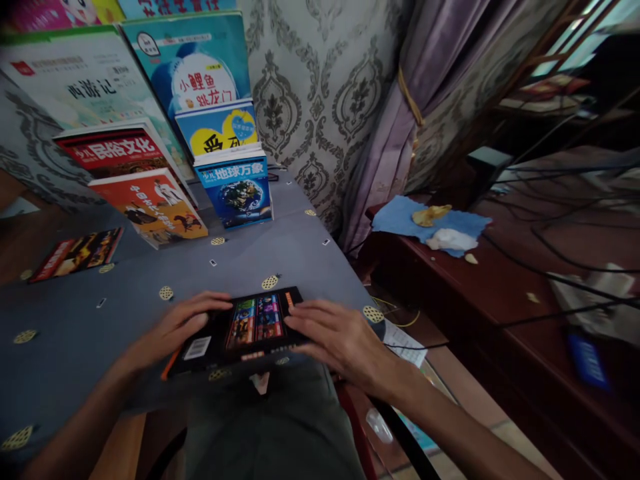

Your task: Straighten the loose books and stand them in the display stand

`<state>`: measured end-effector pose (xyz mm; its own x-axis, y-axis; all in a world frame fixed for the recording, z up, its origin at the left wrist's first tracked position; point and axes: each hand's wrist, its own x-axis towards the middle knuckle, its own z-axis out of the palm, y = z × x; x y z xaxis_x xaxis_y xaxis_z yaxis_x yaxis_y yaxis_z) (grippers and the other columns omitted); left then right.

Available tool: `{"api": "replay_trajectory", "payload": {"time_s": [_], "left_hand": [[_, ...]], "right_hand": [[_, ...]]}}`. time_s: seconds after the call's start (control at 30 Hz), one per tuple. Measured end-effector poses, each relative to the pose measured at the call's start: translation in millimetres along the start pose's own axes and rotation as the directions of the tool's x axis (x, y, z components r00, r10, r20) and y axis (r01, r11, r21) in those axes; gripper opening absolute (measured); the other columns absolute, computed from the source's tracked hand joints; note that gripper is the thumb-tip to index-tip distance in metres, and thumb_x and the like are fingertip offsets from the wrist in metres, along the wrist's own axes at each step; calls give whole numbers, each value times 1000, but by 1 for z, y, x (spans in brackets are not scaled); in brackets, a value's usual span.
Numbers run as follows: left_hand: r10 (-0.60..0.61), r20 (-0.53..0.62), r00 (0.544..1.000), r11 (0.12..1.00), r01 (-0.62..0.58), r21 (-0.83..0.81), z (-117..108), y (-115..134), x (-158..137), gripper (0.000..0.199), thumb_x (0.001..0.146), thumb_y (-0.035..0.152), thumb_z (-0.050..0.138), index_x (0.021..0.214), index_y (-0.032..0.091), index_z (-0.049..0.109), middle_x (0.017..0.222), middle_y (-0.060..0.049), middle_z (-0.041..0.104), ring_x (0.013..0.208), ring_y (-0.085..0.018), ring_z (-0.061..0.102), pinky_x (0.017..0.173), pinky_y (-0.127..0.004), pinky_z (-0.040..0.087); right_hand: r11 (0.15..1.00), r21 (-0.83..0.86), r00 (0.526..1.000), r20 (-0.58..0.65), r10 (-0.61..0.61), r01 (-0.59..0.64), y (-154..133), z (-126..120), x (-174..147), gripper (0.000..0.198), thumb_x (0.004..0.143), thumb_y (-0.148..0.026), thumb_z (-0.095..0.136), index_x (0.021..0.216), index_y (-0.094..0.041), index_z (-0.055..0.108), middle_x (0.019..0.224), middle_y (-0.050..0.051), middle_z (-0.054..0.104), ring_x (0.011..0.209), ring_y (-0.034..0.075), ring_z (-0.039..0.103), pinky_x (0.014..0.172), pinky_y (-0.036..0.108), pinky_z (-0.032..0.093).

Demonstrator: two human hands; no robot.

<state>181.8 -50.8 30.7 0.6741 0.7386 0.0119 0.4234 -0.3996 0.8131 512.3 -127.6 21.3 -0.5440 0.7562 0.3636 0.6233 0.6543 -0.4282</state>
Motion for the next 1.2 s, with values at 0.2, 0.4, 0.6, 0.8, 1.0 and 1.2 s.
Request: {"api": "replay_trajectory", "payload": {"time_s": [0.2,0.4,0.6,0.8,1.0,1.2], "left_hand": [[-126,-212,969,827,-16,-561,0,-12,-7,75,76,82,56,114,19,73,117,-13,73,110,-31,67,94,-40,54],[-448,-499,742,660,-102,-744,12,-13,22,47,64,51,87,92,16,73,78,-2,74,69,-15,68,65,-23,55],[-595,-400,697,444,-130,-887,22,1,32,39,66,32,88,96,15,69,82,-1,75,65,-12,69,61,-20,57],[-541,167,825,264,355,-897,61,16,3,33,81,41,77,95,15,65,94,-10,77,80,-22,76,66,-29,62],[-308,366,878,673,473,-568,57,39,2,48,88,60,59,103,15,67,94,-11,75,76,-20,73,62,-27,57],[28,-375,927,962,77,263,19,-5,72,27,96,31,44,111,21,64,115,-8,70,114,-26,62,106,-50,45]], "right_hand": [[911,308,908,-229,350,-274,28,-2,58,45,93,-55,59,122,-21,66,92,6,75,82,21,71,71,32,58],[628,709,873,-35,487,-322,78,35,93,53,83,-49,67,124,-18,54,82,3,70,66,17,64,54,26,50],[613,679,867,69,494,-403,101,48,83,52,79,-42,68,123,-16,58,65,-5,59,55,12,53,49,22,38],[775,481,856,-89,510,-411,143,34,108,39,81,-24,66,119,-16,64,70,-3,65,65,14,61,60,24,46],[876,297,887,-154,436,-379,161,42,132,37,77,-10,65,113,-17,69,100,6,74,87,19,70,79,31,56],[922,-90,920,-151,362,-377,113,40,135,29,88,-11,57,115,-12,68,112,15,72,110,28,64,98,43,49]]}}
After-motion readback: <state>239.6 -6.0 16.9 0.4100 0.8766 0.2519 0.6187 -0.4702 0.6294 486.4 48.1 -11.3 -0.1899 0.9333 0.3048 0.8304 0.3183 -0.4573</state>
